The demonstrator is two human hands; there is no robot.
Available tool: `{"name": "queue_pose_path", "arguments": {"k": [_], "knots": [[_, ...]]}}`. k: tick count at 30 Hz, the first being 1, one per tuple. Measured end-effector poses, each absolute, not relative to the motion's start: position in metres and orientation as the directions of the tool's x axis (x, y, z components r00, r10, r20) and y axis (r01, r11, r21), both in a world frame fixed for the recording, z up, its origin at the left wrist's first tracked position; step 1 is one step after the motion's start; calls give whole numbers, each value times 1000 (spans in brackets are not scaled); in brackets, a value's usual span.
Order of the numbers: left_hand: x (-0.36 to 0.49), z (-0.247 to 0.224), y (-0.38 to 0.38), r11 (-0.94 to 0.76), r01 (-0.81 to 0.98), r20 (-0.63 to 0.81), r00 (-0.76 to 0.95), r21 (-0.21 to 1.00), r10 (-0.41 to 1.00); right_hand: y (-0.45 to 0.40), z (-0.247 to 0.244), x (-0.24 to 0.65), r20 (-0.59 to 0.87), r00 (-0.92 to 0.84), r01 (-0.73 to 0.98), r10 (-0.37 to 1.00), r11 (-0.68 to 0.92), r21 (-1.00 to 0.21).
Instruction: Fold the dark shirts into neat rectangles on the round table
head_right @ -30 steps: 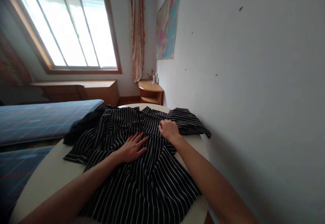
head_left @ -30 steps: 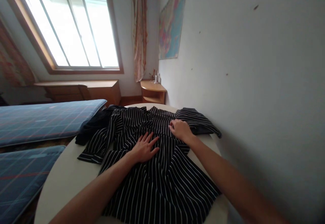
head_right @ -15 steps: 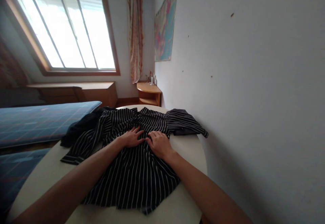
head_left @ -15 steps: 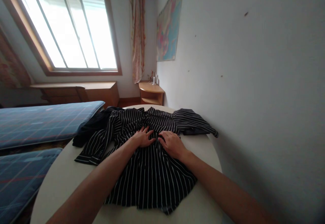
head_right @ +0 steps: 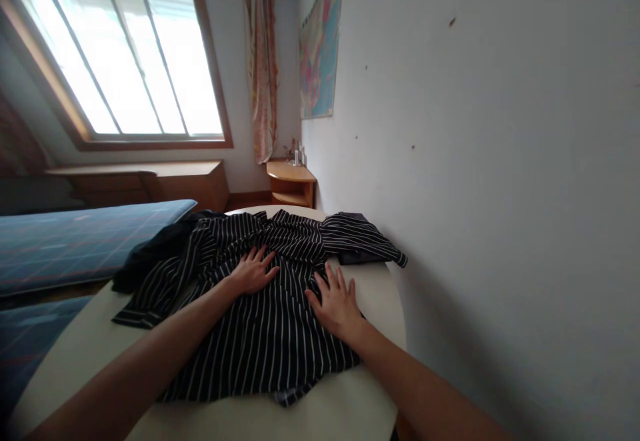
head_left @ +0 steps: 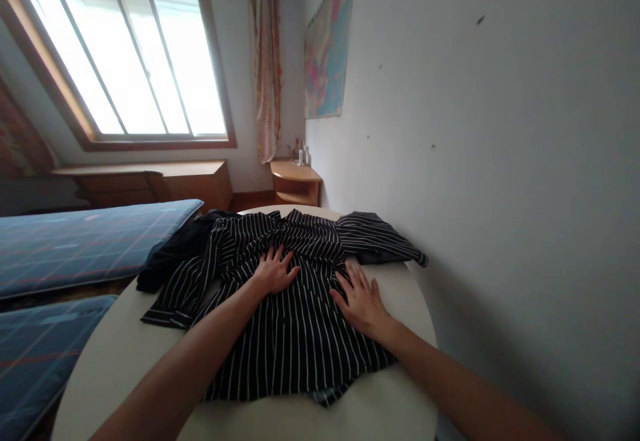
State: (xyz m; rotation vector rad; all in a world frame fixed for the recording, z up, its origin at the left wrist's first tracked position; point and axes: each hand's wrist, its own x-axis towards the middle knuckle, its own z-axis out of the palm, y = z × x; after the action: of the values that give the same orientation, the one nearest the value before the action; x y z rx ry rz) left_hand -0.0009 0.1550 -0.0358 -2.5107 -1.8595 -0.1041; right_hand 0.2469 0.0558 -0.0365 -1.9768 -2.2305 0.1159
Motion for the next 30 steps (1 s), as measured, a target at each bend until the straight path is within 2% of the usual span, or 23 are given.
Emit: {"name": "queue_pose_path", "arguments": {"k": [3, 8, 11, 15, 17, 19, 22, 28, 30], "knots": [[-2, -38, 141, -358, 931, 97, 351, 66, 931, 41, -29, 249, 39, -40, 996, 998, 42, -75], [2, -34, 112, -499, 859, 161, 480, 112, 862, 24, 2, 238, 69, -14, 981, 997, 0, 196], [12, -30, 94, -552, 826, 126, 539, 113, 833, 23, 21, 228, 84, -24, 971, 996, 3, 241], [30, -26, 72, -594, 798, 80, 589, 103, 804, 29, 26, 214, 221, -146, 983, 964, 116, 143], [37, -26, 66, -603, 793, 78, 598, 82, 797, 36, 19, 208, 233, -198, 980, 952, 189, 59], [41, -27, 63, -612, 788, 82, 606, 72, 791, 45, 8, 204, 181, -205, 976, 962, 215, -38], [41, -30, 69, -613, 784, 91, 606, 99, 790, 63, -10, 202, 58, -166, 975, 984, 172, -139], [26, -22, 97, -651, 714, 74, 657, 256, 750, 100, -25, 208, -133, -76, 979, 988, 48, -199], [17, -17, 101, -618, 734, 90, 621, 282, 779, 109, -24, 209, -173, -52, 981, 983, 18, -193]]}}
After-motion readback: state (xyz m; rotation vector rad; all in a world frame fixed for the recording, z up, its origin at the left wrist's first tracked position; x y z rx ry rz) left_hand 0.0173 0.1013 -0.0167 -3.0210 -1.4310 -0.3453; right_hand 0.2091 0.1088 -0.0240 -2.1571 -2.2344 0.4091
